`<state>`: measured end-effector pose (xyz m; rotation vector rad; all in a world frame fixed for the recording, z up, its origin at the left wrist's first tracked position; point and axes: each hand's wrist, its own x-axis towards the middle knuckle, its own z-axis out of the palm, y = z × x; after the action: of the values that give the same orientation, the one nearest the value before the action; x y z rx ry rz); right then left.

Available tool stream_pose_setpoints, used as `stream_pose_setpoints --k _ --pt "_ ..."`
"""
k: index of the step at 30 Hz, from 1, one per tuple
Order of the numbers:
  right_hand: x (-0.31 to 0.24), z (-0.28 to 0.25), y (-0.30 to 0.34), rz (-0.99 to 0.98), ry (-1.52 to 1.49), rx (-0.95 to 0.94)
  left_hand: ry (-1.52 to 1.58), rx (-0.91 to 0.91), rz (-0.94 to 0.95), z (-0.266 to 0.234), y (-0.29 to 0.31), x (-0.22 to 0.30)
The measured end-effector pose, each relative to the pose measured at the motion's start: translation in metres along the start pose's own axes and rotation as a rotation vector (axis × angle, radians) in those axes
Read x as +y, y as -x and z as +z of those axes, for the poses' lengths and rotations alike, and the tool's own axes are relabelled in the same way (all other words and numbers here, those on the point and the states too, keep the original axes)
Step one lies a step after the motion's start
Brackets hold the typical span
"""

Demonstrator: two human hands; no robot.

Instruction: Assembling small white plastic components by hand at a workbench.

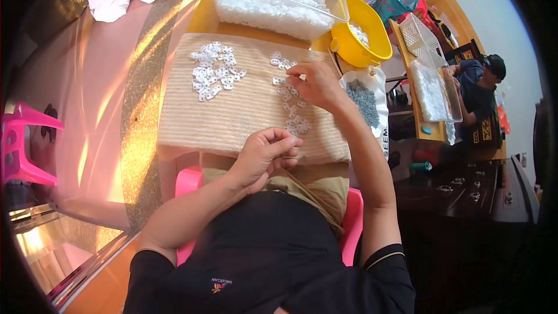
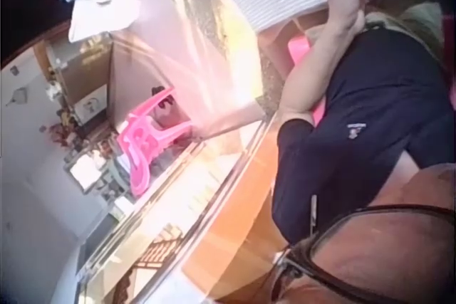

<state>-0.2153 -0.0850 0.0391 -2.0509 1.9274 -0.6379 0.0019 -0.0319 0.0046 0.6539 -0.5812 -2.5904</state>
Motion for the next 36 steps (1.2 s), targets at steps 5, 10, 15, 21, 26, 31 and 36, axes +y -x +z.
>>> stream_pose_setpoints --k 5,10,15,21,26,31,36 --pt "-0.008 0.008 -0.01 0.039 0.145 -0.15 0.002 0.005 -0.005 0.002 0.001 0.003" --pt "-0.009 0.013 -0.011 0.047 0.124 -0.125 0.004 -0.005 -0.003 0.002 0.001 0.003" --pt "-0.012 0.012 -0.003 0.021 0.16 -0.128 -0.006 0.003 0.0 0.001 0.002 0.002" --pt "-0.016 0.008 0.031 0.033 -0.195 0.083 -0.071 0.077 0.13 0.003 0.002 0.006" --pt "-0.033 0.001 0.057 0.258 -0.528 -0.011 -0.077 0.127 0.173 0.0 0.001 0.006" --pt "-0.02 0.001 0.048 0.064 -0.381 0.075 -0.102 0.112 0.177 -0.002 -0.002 0.0" --pt "0.002 0.002 0.021 0.004 -0.124 0.011 -0.099 0.124 0.155 -0.001 -0.002 0.001"
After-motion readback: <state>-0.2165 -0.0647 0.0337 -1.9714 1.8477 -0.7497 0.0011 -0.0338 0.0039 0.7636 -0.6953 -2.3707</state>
